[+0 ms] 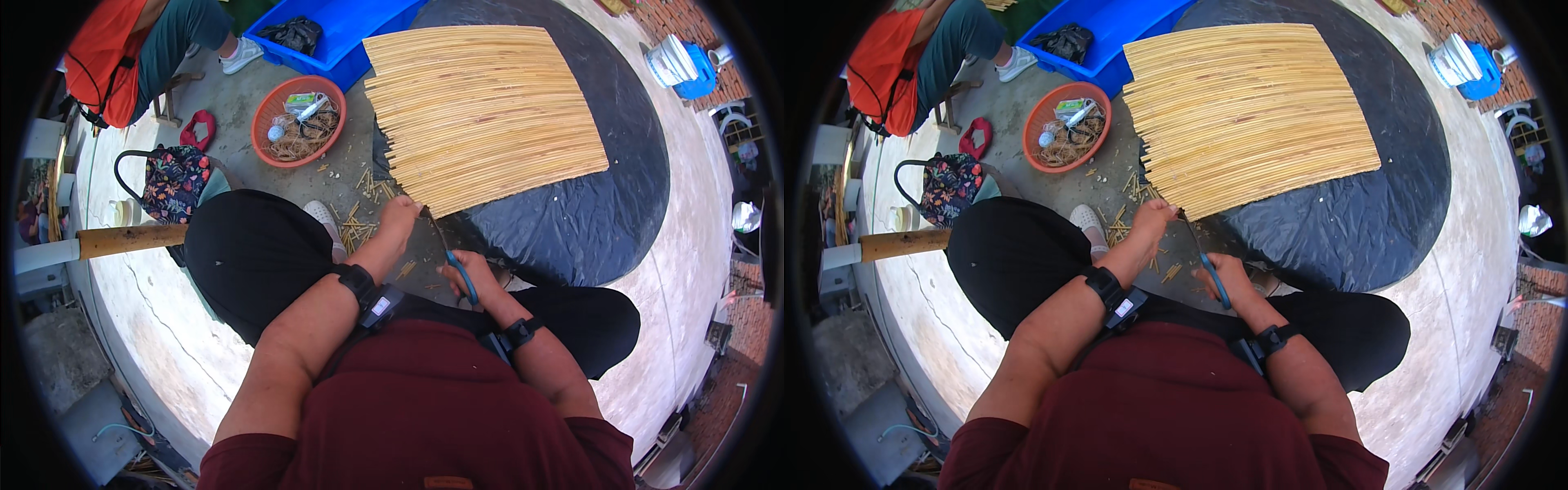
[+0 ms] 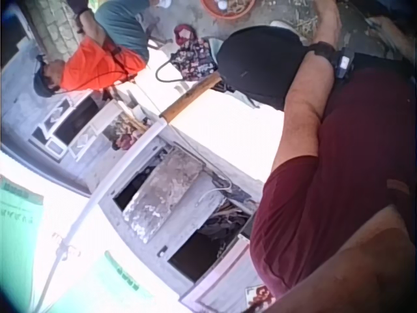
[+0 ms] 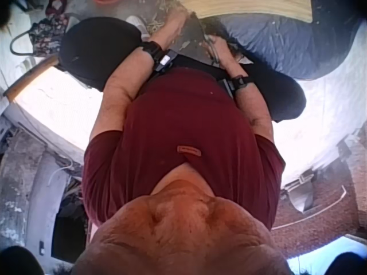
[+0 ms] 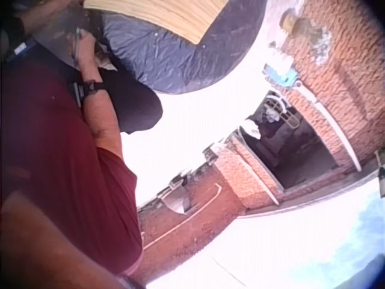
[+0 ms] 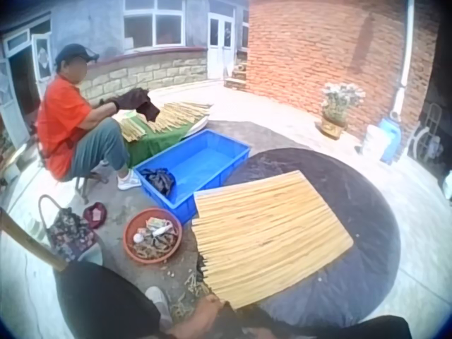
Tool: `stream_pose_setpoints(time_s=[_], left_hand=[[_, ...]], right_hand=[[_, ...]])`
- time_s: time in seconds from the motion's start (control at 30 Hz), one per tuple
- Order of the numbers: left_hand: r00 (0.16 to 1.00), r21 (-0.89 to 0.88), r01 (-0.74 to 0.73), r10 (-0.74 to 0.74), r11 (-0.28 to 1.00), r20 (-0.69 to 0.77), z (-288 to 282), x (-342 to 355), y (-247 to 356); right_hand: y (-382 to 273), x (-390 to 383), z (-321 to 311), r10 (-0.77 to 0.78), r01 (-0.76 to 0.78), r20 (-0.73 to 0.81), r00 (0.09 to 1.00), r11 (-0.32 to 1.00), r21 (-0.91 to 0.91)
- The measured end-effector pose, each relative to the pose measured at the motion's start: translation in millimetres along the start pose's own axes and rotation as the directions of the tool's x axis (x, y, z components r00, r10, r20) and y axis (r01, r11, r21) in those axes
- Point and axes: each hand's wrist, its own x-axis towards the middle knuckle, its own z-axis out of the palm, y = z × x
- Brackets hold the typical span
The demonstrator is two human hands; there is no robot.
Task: The person trims the edges of a woven bamboo mat using scissors. The person holds the mat and cuts along the perimeter to remove excess material and uneven ends of the bamboo sticks.
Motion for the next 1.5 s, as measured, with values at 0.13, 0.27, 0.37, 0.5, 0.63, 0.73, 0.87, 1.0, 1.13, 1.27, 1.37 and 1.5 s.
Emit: stream_pose_setpoints(time_s=[0.13,0.27,0.37,0.5,0.63,0.73,0.87,1.0,1.13,1.27,1.37,1.5], left_hand=[[1.0,-0.003,0.021,-0.021,1.0,0.015,1,1,1],[1.0,-0.01,0.014,-0.014,1.0,0.018,0,3,-3],[1.0,-0.018,0.008,-0.008,1.0,0.017,-1,4,-4],[1.0,-0.002,0.02,-0.02,1.0,0.022,0,3,-2],[1.0,-0.001,0.013,-0.013,1.0,0.027,0,5,-4],[0.999,-0.005,0.012,-0.012,1.0,0.035,0,5,-5],[0.999,0.01,0.027,-0.028,1.0,0.038,0,5,-4],[0.999,0.023,0.012,-0.013,1.0,0.04,0,4,-5],[1.0,0.019,0.018,-0.019,1.0,0.017,1,3,-3],[1.0,0.039,0.017,-0.017,0.999,0.003,2,1,-2],[1.0,0.023,-0.004,0.003,1.0,0.022,0,3,-4],[1.0,0.033,0.002,-0.003,0.999,0.017,-1,6,-6]], right_hand=[[9,3,-2,-0.055,0.052,0.043,0.998,0.996,0.076],[9,6,-2,-0.042,0.037,0.046,0.998,0.993,0.111],[9,7,-2,-0.032,0.027,0.043,0.999,0.995,0.097],[8,7,-2,-0.02,0.016,0.044,0.999,0.995,0.099],[8,10,0,-0.045,0.042,0.03,0.999,0.995,0.086],[3,8,0,-0.029,0.028,0.02,0.999,0.997,0.073],[-3,4,-1,-0.003,0.003,0.008,1.0,0.999,0.037],[-1,2,-1,-0.001,0.0,0.016,1.0,0.999,0.047],[12,5,0,0.005,-0.009,0.054,0.999,0.997,0.072],[10,5,-3,-0.026,0.021,0.05,0.998,0.994,0.103],[9,5,-2,-0.031,0.025,0.059,0.998,0.994,0.103],[5,5,-1,-0.031,0.026,0.049,0.998,0.995,0.097]])
